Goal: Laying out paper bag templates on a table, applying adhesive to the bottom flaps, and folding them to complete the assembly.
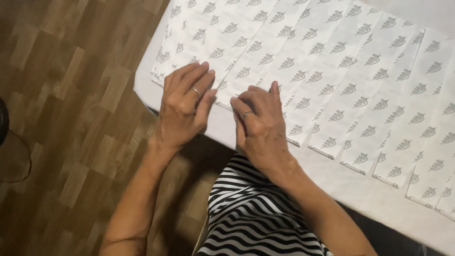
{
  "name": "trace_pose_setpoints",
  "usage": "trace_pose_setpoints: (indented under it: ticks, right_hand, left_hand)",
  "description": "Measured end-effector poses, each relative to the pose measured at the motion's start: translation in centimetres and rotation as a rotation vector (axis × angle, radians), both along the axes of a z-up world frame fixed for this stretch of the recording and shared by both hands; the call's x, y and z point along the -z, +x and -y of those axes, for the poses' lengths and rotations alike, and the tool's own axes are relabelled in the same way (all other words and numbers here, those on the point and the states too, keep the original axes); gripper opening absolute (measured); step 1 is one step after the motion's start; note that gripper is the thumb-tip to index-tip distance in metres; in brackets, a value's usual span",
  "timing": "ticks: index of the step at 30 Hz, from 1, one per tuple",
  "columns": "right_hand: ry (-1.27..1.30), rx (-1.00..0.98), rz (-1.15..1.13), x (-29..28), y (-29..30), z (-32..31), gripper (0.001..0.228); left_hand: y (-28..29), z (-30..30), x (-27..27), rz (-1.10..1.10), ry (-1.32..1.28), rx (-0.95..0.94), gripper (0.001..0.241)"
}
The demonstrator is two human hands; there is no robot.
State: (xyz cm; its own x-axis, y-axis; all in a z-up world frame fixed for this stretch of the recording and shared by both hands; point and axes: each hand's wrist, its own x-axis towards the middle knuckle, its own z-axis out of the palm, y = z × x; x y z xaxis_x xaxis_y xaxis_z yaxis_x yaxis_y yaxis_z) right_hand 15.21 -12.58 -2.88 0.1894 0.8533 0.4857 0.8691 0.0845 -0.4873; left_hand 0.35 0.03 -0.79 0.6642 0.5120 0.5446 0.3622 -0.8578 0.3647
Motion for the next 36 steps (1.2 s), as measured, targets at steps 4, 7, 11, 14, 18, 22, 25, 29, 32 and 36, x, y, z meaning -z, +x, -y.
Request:
trace_pose_setpoints:
  ticks: [4, 7, 11, 14, 18, 22, 25, 29, 32, 36]
  right_hand:
    - [0.019, -0.035, -0.179, -1.4, 0.1, -0.6, 0.016]
    - [0.032, -0.063, -0.206, -1.5, -0.2, -1.6, 0.014]
    - [0.043, -0.115, -0.217, -1.3, -1.7, -3.2, 0.014]
    - [0.039, -0.131, -0.156, -0.7, -2.5, -4.0, 0.020]
    - [0.017, -0.088, -0.070, -0.6, -2.9, -4.0, 0.020]
    - [0.021, -0.073, -0.045, -0.3, -2.8, -4.0, 0.019]
    - [0.019, -0.067, 0.012, -0.8, -3.0, -4.0, 0.017]
    - [-0.002, -0.050, 0.045, -1.1, -3.3, -3.9, 0.014]
    - [0.006, -0.036, 0.061, -0.9, -3.2, -4.1, 0.012]
    - [0.007, -0.010, 0.053, -0.6, -3.0, -4.3, 0.014]
  left_hand:
    - [-3.0, -2.3, -0.2, 0.047, -0.163, 0.129, 0.023]
    - [-4.1, -3.2, 0.1, -0.019, -0.228, 0.223, 0.030]
    - [-4.4, -3.5, 0.7, -0.086, -0.215, 0.234, 0.030]
    - [-4.7, -3.8, 1.1, -0.081, -0.187, 0.234, 0.028]
    - [-4.9, -4.8, 1.6, -0.046, -0.167, 0.241, 0.026]
    - [-5.0, -5.6, 1.5, -0.012, -0.182, 0.221, 0.023]
    - [-4.9, -5.5, 1.5, 0.000, -0.108, 0.259, 0.022]
    - [-4.5, -5.0, 1.2, 0.027, -0.124, 0.285, 0.016]
    - [-4.2, -5.1, 1.2, 0.031, -0.124, 0.265, 0.012]
    - [-3.9, -5.1, 1.7, 0.041, -0.166, 0.218, 0.010]
